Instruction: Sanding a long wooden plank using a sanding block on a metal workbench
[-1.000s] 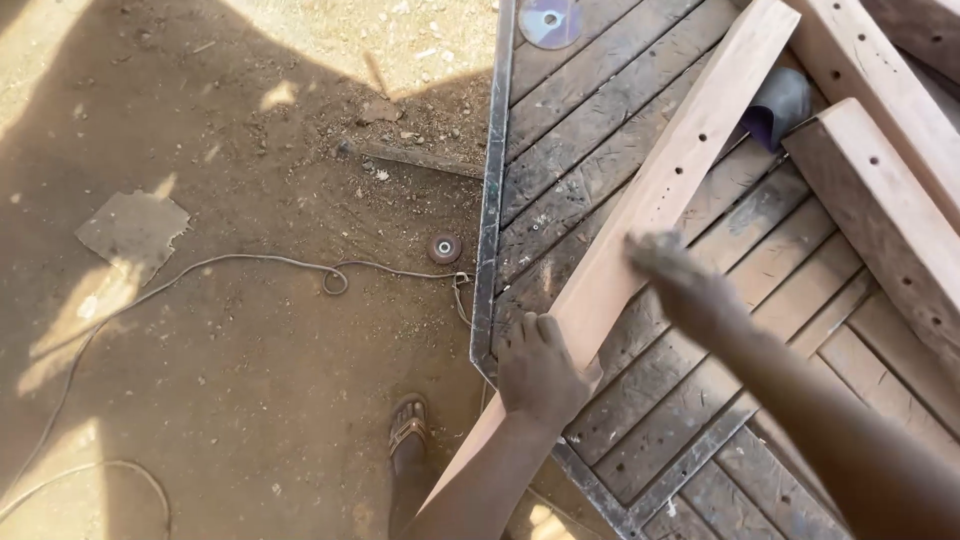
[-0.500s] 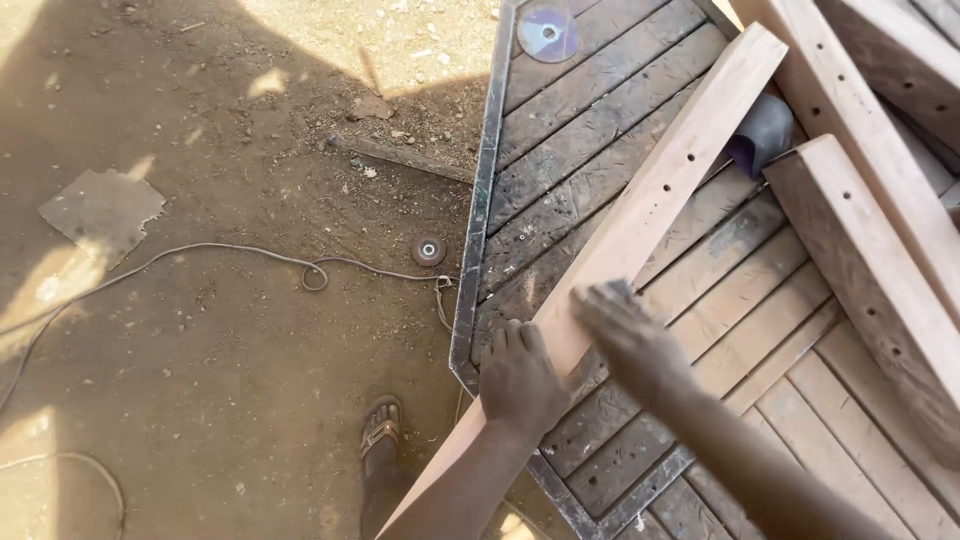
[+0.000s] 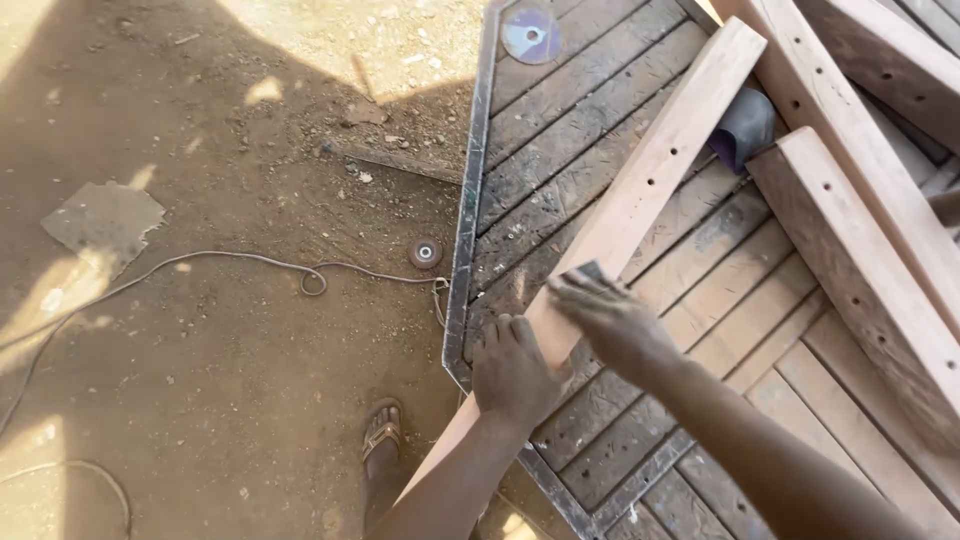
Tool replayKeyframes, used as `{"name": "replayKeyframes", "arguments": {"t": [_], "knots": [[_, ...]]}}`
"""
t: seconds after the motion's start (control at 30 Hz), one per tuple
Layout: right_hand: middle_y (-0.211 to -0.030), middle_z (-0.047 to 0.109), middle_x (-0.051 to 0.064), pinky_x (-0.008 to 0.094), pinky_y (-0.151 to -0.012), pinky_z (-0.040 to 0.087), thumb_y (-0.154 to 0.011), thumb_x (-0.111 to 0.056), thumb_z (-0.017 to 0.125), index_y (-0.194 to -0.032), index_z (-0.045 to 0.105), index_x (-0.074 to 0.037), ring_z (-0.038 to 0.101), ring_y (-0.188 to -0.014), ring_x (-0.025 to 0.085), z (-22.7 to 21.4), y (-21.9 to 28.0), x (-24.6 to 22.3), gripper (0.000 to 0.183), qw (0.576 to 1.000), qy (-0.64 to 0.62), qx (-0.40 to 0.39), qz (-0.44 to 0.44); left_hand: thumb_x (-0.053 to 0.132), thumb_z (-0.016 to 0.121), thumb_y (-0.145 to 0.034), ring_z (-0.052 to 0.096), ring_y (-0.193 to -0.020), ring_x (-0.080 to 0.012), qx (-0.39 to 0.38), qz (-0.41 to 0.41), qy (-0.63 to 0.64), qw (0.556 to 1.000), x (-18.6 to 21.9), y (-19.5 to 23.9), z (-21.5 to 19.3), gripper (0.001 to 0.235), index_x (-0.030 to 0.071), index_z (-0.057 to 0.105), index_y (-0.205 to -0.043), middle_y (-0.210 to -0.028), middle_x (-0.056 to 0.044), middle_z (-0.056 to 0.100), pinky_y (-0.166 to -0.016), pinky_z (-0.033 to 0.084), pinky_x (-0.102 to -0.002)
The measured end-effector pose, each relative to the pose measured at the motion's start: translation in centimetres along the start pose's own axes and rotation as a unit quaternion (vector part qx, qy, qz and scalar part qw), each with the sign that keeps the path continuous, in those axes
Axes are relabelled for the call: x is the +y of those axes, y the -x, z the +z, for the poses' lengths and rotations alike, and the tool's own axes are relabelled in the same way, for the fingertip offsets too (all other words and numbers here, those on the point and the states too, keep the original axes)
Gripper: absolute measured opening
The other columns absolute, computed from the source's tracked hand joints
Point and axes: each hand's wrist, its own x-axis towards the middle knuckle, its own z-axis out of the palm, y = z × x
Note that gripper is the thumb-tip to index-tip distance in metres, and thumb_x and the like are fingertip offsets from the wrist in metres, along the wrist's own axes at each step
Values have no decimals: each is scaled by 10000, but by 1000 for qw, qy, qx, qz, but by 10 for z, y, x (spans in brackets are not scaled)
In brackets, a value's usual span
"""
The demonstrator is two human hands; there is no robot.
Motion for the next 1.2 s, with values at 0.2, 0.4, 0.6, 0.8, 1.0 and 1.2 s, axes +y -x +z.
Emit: {"name": "replayKeyframes", "arguments": {"t": [0.2,0.4,0.6,0.8,1.0,1.2], "knots": [[-1477,614,70,562,-1030,473,-958,-172,623,-1360,676,-152,572,-1319,358,79,17,114,405,980,120,75,139,511,735,-617,651,-819,-324,-3,-8,51,999,2,-8,7,696,-9,585,-1055,-880,-133,596,-623,529,-466],[-1291,715,-40,479,-1076,444,-855,-130,626,-1157,760,-295,625,-1268,213,43,41,-22,369,998,32,8,45,404,664,-677,618,-746,-305,38,-18,48,998,5,-3,10,464,28,548,-921,-816,-121,552,-595,502,-441],[-1222,749,92,458,-1044,519,-861,-64,613,-1071,759,-121,675,-1210,309,67,28,35,263,989,101,82,75,499,691,-598,619,-745,-316,55,-9,19,998,4,-6,-4,592,22,559,-924,-806,-124,543,-589,496,-439],[-1329,721,-22,354,-1073,517,-952,-125,616,-1192,747,-211,637,-1295,200,51,27,90,287,980,170,59,88,445,697,-638,638,-770,-330,51,-18,34,998,6,-10,-3,545,9,588,-945,-835,-136,565,-603,510,-465],[-1158,769,-56,368,-949,519,-874,-148,641,-1090,782,-286,681,-1189,177,14,7,-23,292,997,55,44,8,479,675,-659,629,-751,-308,41,-10,29,999,6,-4,6,547,17,564,-931,-820,-120,550,-611,513,-430],[-1344,727,-21,361,-842,567,-886,-281,736,-1269,758,-219,691,-1190,213,57,-24,134,389,942,289,119,121,491,708,-638,659,-769,-337,43,-4,23,999,8,-9,1,648,-24,598,-1015,-845,-162,590,-604,525,-465]]}}
